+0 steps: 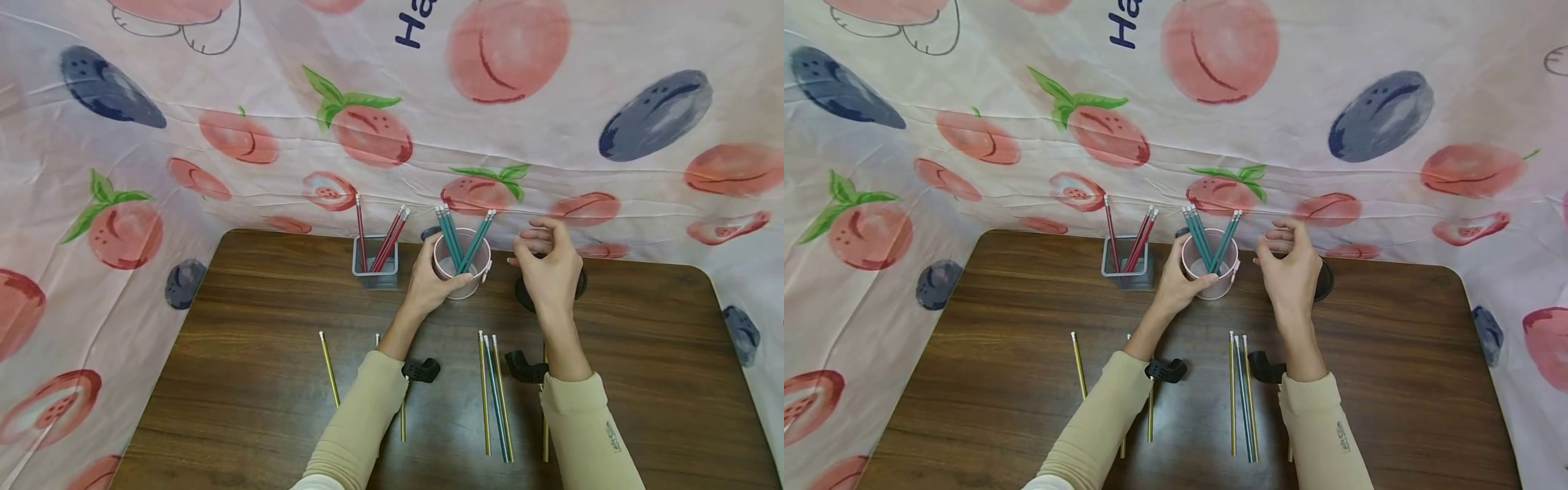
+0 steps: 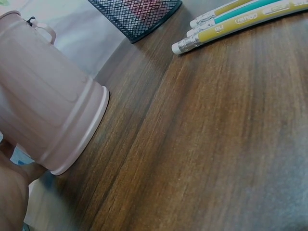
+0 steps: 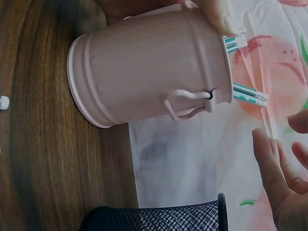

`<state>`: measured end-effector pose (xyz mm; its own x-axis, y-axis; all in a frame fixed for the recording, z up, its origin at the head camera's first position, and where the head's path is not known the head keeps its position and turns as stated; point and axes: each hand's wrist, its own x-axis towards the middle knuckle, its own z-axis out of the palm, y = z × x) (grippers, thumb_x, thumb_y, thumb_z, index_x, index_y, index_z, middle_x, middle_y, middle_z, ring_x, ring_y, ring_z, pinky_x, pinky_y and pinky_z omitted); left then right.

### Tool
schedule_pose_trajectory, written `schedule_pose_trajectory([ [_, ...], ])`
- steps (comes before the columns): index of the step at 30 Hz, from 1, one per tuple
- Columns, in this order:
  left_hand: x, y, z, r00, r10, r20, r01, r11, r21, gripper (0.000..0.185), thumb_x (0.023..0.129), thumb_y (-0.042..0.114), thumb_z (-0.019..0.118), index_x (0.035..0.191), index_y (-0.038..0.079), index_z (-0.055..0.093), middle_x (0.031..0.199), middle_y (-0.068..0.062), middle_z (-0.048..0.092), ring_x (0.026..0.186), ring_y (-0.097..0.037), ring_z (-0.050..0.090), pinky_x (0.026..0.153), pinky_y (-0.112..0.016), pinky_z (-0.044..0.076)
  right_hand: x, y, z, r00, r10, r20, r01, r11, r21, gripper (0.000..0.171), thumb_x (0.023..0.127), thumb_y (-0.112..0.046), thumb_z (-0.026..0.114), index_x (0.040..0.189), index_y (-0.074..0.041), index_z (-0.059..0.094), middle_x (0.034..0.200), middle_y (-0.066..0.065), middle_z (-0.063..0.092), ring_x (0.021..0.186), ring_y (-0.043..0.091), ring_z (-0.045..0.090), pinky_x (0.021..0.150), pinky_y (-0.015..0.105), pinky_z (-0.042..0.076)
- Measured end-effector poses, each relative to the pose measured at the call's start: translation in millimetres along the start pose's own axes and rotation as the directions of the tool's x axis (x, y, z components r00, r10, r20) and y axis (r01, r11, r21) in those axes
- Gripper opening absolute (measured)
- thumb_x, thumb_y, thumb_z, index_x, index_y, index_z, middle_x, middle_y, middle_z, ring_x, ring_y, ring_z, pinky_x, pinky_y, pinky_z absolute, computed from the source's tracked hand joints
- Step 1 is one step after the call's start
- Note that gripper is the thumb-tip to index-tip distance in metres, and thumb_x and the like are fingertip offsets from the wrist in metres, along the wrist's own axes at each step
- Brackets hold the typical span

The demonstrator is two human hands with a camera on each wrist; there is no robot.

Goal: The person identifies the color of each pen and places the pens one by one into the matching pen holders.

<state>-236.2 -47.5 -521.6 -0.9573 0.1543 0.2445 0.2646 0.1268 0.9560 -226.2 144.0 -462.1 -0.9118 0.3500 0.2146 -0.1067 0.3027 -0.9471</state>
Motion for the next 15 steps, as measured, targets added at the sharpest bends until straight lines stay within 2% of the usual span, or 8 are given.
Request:
schedule_pose_trajectory([
  [8, -2.2, -1.6, 0.2, 1.0, -0.005, -0.007, 0.005, 1.0, -0.006, 0.081, 0.074, 0.007, 0.084, 0.142, -0.003, 0.041, 0.129, -0.026, 0.054, 0.119, -0.04, 0.053, 0.098, -0.061, 0.044, -18, 4, -5, 0.999, 0.026, 0.04, -0.025, 1.0, -0.01, 0.036, 0.09, -0.006, 0.071, 0.124, -0.002, 0.06, 0.1, 0.013, 0.067, 0.076, 0.002, 0.068, 0.058, 0.027, 0.058],
  [15, -2.3, -2.9, 0.2, 0.999, 0.035, -0.005, -0.035, 0.999, 0.01, 0.08, 0.074, 0.007, 0.084, 0.141, -0.004, 0.042, 0.129, -0.027, 0.054, 0.119, -0.041, 0.053, 0.098, -0.059, 0.044, -41, 1, -10, 0.996, 0.062, 0.065, -0.064, 0.998, 0.024, 0.037, 0.089, 0.002, 0.069, 0.124, -0.001, 0.061, 0.102, 0.02, 0.066, 0.078, 0.005, 0.067, 0.059, 0.029, 0.059],
])
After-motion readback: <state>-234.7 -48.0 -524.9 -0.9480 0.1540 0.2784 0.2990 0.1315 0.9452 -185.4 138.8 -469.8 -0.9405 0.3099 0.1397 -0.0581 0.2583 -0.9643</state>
